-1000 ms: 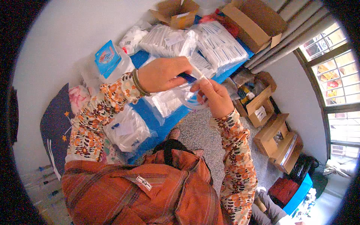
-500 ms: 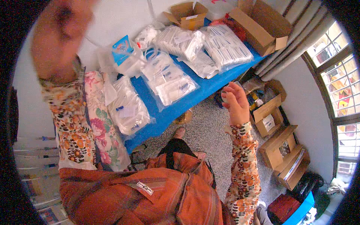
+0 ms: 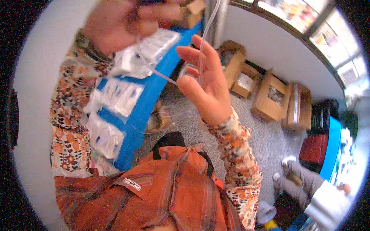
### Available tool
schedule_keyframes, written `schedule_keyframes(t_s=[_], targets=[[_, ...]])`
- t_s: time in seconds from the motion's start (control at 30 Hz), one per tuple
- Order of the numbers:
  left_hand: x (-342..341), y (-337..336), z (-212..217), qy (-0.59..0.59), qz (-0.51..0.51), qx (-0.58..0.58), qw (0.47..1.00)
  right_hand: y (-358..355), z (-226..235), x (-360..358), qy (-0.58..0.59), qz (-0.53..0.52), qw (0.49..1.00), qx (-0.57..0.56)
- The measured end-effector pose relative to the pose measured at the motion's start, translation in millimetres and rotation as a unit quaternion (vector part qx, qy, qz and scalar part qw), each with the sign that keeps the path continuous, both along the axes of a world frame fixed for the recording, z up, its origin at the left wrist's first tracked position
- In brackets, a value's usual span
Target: The person assembles IV drip stands by unpacking plastic bags containing tubing and connectors, attaching tubing to the stand poles, and moving the stands into position. The person handles multiple packaged items, unpacks them, and connects components to the metal poles.
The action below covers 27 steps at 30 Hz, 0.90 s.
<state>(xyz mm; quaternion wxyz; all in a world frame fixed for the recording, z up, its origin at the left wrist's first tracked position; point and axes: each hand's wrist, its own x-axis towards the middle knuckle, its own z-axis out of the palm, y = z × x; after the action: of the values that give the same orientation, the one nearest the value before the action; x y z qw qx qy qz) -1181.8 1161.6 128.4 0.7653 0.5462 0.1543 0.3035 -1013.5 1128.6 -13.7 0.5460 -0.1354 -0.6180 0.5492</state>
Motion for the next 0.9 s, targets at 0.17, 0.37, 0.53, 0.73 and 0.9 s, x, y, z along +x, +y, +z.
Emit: schedule_keyframes(t_s=[0.17,0.37,0.53,0.73,0.9], targets=[[91.7,27.8,-70.4,0.054,-0.049,-0.122,0.990,19.6,-49.7,93.2,0.124,-0.057,0.969,-0.208],[75.3,135.2,-143.4,-0.009,-0.178,-0.087,0.980,47.9,-157.8,175.4,-0.167,-0.411,0.873,-0.200],[100.5,217.8,-177.3,-0.033,-0.267,-0.051,0.962,-3.1,-235.0,312.8,-0.100,-0.606,0.732,-0.295],[145.1,332.7,-243.3,-0.109,-0.311,-0.069,0.942,-118.0,-274.1,382.1,0.006,-0.769,0.513,-0.380],[225.4,417.1,-301.9,-0.130,-0.343,-0.099,0.925,-184.0,-293.0,389.2,0.113,-0.832,0.396,-0.372]])
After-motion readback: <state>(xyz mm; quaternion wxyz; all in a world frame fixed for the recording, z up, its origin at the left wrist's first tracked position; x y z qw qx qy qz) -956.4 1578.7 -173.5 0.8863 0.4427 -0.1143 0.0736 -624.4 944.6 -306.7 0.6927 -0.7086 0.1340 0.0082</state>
